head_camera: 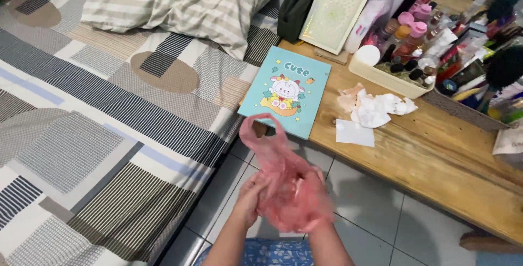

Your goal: The person sprays a liquid on surfaces and then picks up trash and items from a desk and floor, placing them into a pink plastic bag.

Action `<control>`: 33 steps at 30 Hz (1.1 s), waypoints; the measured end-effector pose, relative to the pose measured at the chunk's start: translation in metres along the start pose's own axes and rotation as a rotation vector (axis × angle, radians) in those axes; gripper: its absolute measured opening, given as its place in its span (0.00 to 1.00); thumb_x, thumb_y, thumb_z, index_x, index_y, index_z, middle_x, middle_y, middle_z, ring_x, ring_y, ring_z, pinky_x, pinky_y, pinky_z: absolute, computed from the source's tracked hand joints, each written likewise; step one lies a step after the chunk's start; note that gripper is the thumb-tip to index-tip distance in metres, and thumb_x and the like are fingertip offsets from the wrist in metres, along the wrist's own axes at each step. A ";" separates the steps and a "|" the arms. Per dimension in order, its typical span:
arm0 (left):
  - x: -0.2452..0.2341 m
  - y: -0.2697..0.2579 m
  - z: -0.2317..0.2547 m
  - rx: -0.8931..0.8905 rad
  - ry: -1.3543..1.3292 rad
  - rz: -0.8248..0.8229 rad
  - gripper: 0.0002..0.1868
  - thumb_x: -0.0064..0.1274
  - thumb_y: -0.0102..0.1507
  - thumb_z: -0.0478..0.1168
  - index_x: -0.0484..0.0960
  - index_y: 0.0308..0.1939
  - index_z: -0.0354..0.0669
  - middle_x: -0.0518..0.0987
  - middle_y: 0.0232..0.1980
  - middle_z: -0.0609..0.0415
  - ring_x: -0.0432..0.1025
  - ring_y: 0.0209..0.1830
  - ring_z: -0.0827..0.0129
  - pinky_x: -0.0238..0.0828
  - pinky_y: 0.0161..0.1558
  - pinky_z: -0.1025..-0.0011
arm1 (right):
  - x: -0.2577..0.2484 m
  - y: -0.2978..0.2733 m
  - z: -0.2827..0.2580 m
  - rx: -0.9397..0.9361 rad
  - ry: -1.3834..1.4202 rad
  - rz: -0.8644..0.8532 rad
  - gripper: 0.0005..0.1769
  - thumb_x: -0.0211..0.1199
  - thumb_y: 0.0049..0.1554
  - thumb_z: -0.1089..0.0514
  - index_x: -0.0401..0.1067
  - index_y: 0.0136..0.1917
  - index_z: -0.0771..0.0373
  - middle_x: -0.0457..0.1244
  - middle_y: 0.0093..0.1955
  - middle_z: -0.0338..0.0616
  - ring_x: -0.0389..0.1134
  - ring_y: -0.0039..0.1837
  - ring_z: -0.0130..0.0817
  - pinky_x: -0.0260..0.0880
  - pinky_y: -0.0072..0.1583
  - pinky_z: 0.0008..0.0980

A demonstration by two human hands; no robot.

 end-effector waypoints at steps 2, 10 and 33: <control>0.011 -0.012 0.022 0.101 0.069 0.013 0.22 0.52 0.65 0.38 0.77 0.63 0.40 0.81 0.59 0.50 0.79 0.53 0.67 0.76 0.55 0.66 | -0.024 0.034 0.036 0.023 0.043 0.002 0.05 0.57 0.56 0.61 0.63 0.46 0.59 0.58 0.37 0.41 0.57 0.37 0.35 0.61 0.39 0.37; 0.048 -0.084 0.110 0.465 0.012 0.224 0.18 0.53 0.63 0.37 0.82 0.56 0.39 0.83 0.56 0.56 0.76 0.55 0.71 0.72 0.58 0.70 | -0.092 0.060 0.037 -0.660 -0.196 0.348 0.17 0.67 0.57 0.58 0.62 0.54 0.57 0.59 0.49 0.33 0.61 0.50 0.22 0.66 0.52 0.24; 0.095 -0.083 0.070 0.405 1.646 -0.261 0.25 0.60 0.54 0.37 0.79 0.56 0.57 0.77 0.54 0.55 0.73 0.52 0.58 0.67 0.54 0.61 | -0.059 0.066 -0.049 -0.472 -1.149 0.085 0.14 0.58 0.55 0.54 0.80 0.49 0.60 0.69 0.47 0.61 0.71 0.55 0.61 0.70 0.57 0.53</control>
Point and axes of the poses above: each hand's wrist, its own y-axis towards the middle knuckle, its own x-axis out of the palm, z = x × y, the point moved 9 cm from there along y, towards the middle knuckle
